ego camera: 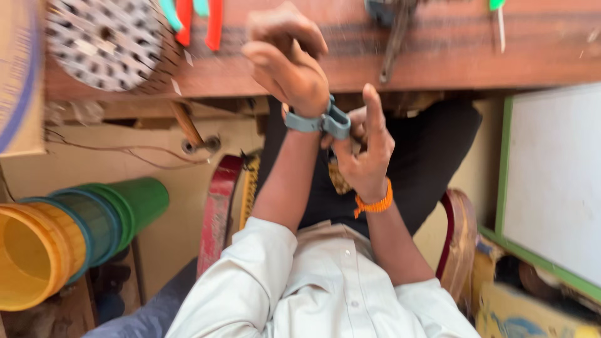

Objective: The person sits at a workbench and works on a small electric motor armature assembly, holding the rotor and using a green-handled screwdriver to work on its parts, turning the assembly over as they go. A second person's arm occasionally reaches onto the bench near the tools.

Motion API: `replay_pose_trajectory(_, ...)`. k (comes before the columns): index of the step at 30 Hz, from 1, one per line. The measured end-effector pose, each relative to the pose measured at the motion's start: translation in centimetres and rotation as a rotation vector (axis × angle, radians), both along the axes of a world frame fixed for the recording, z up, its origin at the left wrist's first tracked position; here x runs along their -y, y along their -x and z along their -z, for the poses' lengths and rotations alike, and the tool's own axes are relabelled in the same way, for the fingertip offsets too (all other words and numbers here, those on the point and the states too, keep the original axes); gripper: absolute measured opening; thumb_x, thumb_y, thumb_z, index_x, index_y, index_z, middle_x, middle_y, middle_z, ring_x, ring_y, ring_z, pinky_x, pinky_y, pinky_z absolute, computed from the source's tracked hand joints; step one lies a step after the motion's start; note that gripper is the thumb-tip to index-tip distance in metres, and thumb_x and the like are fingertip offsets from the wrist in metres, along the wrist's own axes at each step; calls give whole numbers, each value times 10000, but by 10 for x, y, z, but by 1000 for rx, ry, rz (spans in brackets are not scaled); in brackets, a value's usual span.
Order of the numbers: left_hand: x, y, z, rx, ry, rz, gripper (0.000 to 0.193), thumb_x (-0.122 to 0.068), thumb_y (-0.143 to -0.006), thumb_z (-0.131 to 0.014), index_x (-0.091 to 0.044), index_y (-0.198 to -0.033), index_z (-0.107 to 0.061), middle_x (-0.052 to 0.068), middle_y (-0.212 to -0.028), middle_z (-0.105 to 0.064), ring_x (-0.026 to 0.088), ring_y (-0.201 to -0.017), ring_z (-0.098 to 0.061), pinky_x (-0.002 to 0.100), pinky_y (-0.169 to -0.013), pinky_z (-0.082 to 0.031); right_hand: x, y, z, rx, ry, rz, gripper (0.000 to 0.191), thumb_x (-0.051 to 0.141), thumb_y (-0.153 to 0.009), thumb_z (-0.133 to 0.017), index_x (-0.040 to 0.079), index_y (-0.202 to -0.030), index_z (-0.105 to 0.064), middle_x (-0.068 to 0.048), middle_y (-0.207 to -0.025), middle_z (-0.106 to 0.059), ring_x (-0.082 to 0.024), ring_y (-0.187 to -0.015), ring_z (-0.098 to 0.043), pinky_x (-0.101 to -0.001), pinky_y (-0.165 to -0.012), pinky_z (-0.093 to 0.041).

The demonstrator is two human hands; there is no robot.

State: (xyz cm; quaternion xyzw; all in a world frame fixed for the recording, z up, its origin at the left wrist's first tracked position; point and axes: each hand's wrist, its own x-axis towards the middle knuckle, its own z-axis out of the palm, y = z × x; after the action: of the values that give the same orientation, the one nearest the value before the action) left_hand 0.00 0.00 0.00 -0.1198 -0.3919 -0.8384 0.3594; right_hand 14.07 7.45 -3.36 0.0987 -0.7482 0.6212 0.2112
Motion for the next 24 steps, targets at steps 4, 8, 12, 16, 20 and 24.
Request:
replay_pose_trajectory(4,1,-12,-18,25,189,-35,621,-581,-1123,-250,-38,-966,-508,84,-701,-536,110,-512,-406,250,-474,-289,6,3,-26,64,90,15,713,-138,-1010,-593,52,-1632,-300,-68,-1027,-589,-119,-800,-673,-264,-679,-573)
replay_pose_trajectory(8,-7,-18,-35,-33,172,-42,633,-551,-1128,-283,-11,-931,-550,83,-681,-576,133,-558,-428,249,-463,-311,5,10,-42,65,82,80,707,-140,-992,-570,37,-1623,-307,-54,-995,-605,-93,-739,-643,-257,-622,-563)
replay_pose_trajectory(12,-7,-32,-41,-77,197,-44,709,-576,-1130,-301,4,-845,-592,81,-639,-562,134,-559,-452,250,-458,-316,2,4,-47,85,33,121,758,-172,-895,-529,28,-1603,-347,-52,-945,-614,-104,-668,-621,-265,-589,-534)
replay_pose_trajectory(16,-7,-28,-46,-75,162,-19,711,-625,-1079,-328,-1,-858,-589,85,-626,-575,152,-564,-505,274,-484,-372,-17,6,-55,178,-96,-61,757,-177,-862,-513,22,-1569,-331,-75,-925,-611,-122,-661,-702,-270,-571,-552)
replay_pose_trajectory(20,-13,-36,-39,-91,170,36,708,-620,-1074,-339,-5,-845,-603,95,-645,-598,184,-562,-551,292,-497,-408,-26,18,-40,153,-280,-13,758,-173,-838,-546,26,-1556,-409,-144,-932,-648,-190,-742,-699,-319,-664,-564)
replay_pose_trajectory(24,-4,-32,-50,-183,224,236,719,-615,-1093,-315,-2,-869,-615,114,-658,-578,208,-518,-527,285,-464,-406,-14,28,-28,52,-338,111,624,-155,-846,-588,67,-1426,-521,-226,-1136,-686,-260,-961,-725,-350,-800,-585)
